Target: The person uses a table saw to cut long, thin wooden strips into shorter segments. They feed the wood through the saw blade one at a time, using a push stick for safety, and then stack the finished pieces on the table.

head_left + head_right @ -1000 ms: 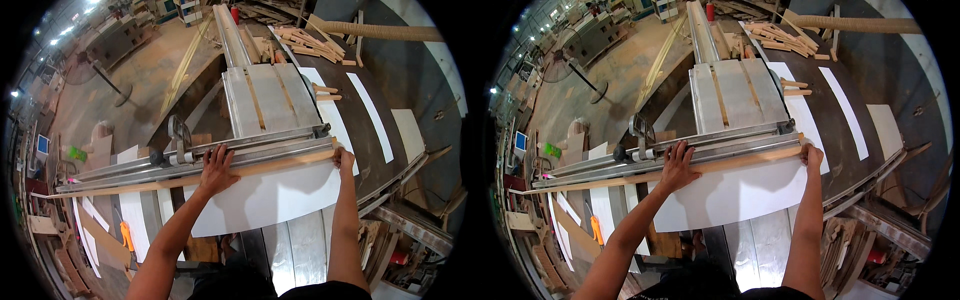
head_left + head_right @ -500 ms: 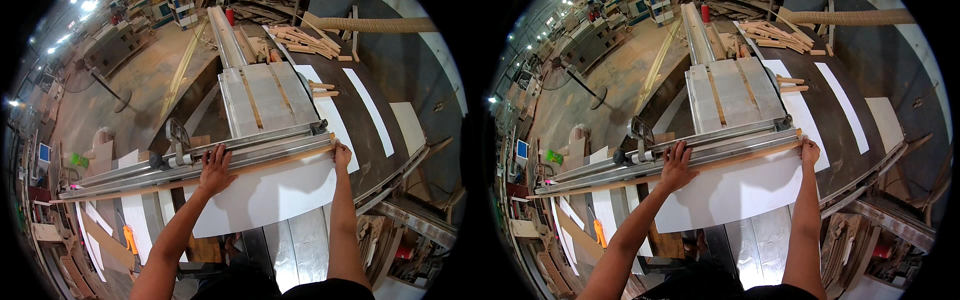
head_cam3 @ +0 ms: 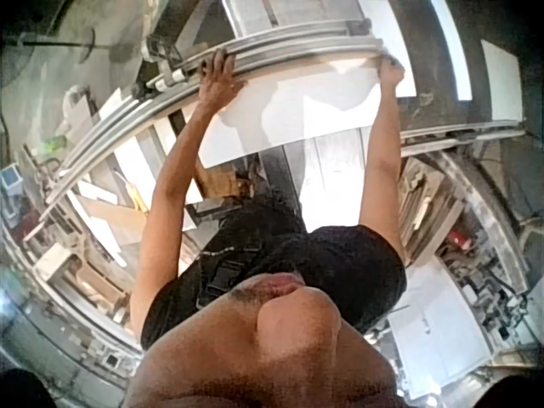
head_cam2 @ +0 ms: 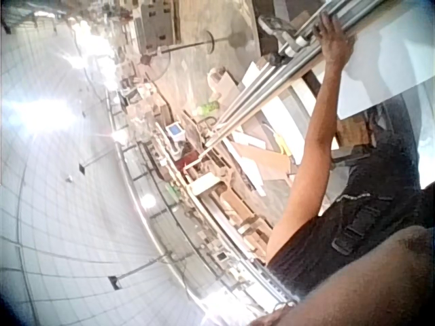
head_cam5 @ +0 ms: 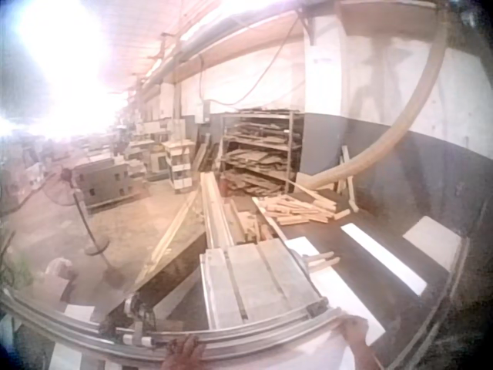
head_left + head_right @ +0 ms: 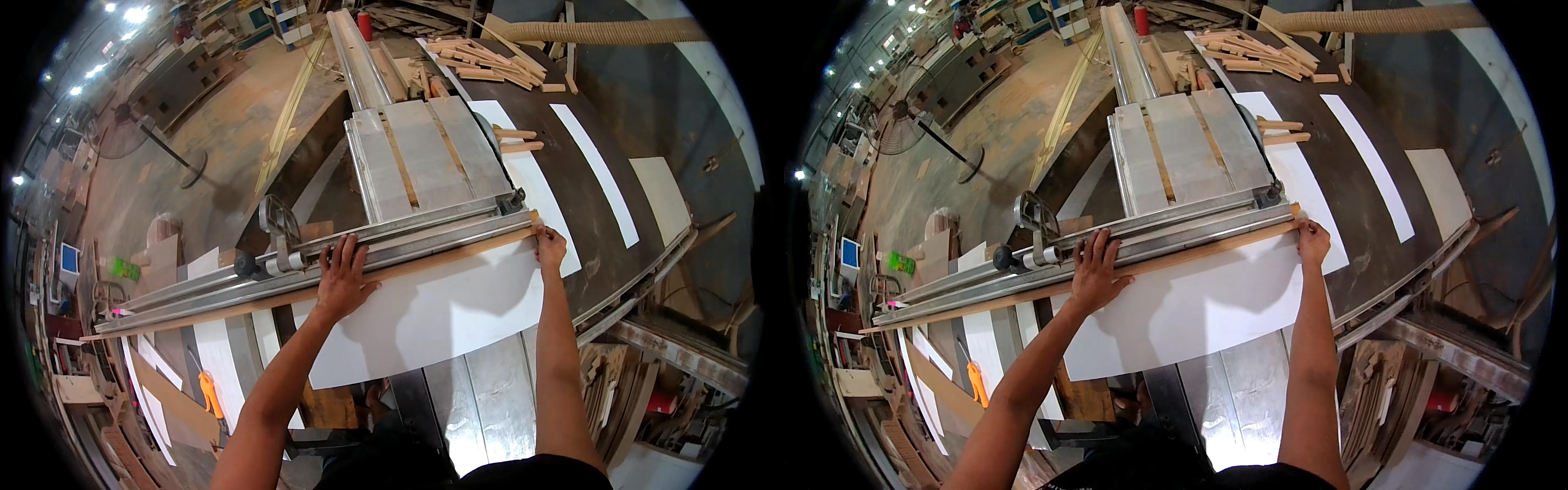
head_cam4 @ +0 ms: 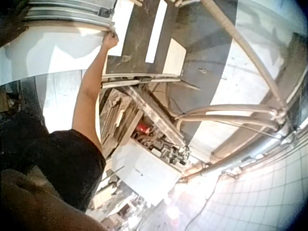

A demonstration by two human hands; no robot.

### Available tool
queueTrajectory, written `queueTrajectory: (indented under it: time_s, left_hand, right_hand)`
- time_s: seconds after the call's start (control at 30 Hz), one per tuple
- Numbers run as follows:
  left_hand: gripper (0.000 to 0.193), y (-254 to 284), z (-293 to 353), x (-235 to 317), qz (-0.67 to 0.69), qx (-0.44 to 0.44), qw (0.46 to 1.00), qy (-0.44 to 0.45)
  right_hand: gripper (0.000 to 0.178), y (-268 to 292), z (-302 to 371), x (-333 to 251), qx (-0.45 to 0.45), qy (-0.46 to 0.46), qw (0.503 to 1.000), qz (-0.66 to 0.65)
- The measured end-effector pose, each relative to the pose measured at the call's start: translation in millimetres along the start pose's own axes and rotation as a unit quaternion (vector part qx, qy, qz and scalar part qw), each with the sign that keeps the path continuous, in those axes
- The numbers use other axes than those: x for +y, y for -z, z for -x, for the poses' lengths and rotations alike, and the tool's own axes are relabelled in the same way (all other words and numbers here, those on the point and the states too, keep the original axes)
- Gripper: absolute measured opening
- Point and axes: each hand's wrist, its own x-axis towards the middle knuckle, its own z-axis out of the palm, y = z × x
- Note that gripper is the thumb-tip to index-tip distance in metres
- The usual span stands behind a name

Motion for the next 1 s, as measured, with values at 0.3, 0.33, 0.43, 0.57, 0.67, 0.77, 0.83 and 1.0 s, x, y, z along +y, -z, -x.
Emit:
queueTrajectory:
  time_s: [0.3,0.33,0.43,0.57,0.67,0.77,0.83,1.0]
  left_hand:
    - [0.083,-7,-5,1,-0.019,0.003,1.0,-0.013]
    - [0.082,-8,-3,-1,-0.02,-0.001,1.0,-0.011]
    - [0.082,-5,5,-7,-0.021,-0.002,1.0,0.003]
    - [0.083,-7,0,-3,-0.001,0.009,1.0,-0.019]
    - [0.082,-7,2,-5,0.002,0.012,1.0,-0.015]
    - [0.083,-8,3,-5,-0.002,0.005,1.0,-0.014]
    - [0.083,-9,2,-4,0.003,0.01,1.0,-0.016]
    - [0.086,-7,1,-2,0.031,0.026,0.999,-0.004]
  right_hand:
    - [0.056,-20,10,42,0.143,0.051,0.987,0.058]
    - [0.058,-34,33,32,0.125,0.015,0.992,0.022]
    - [0.049,-67,114,-32,0.038,-0.048,0.99,-0.125]
    - [0.042,-83,118,-35,0.095,-0.018,0.993,-0.073]
    - [0.035,-86,124,-50,0.106,-0.016,0.994,0.006]
    - [0.031,-89,124,-56,0.112,-0.037,0.993,0.026]
    - [0.031,-86,119,-49,0.108,-0.064,0.992,0.018]
    - [0.032,-85,119,-54,0.087,-0.039,0.995,0.043]
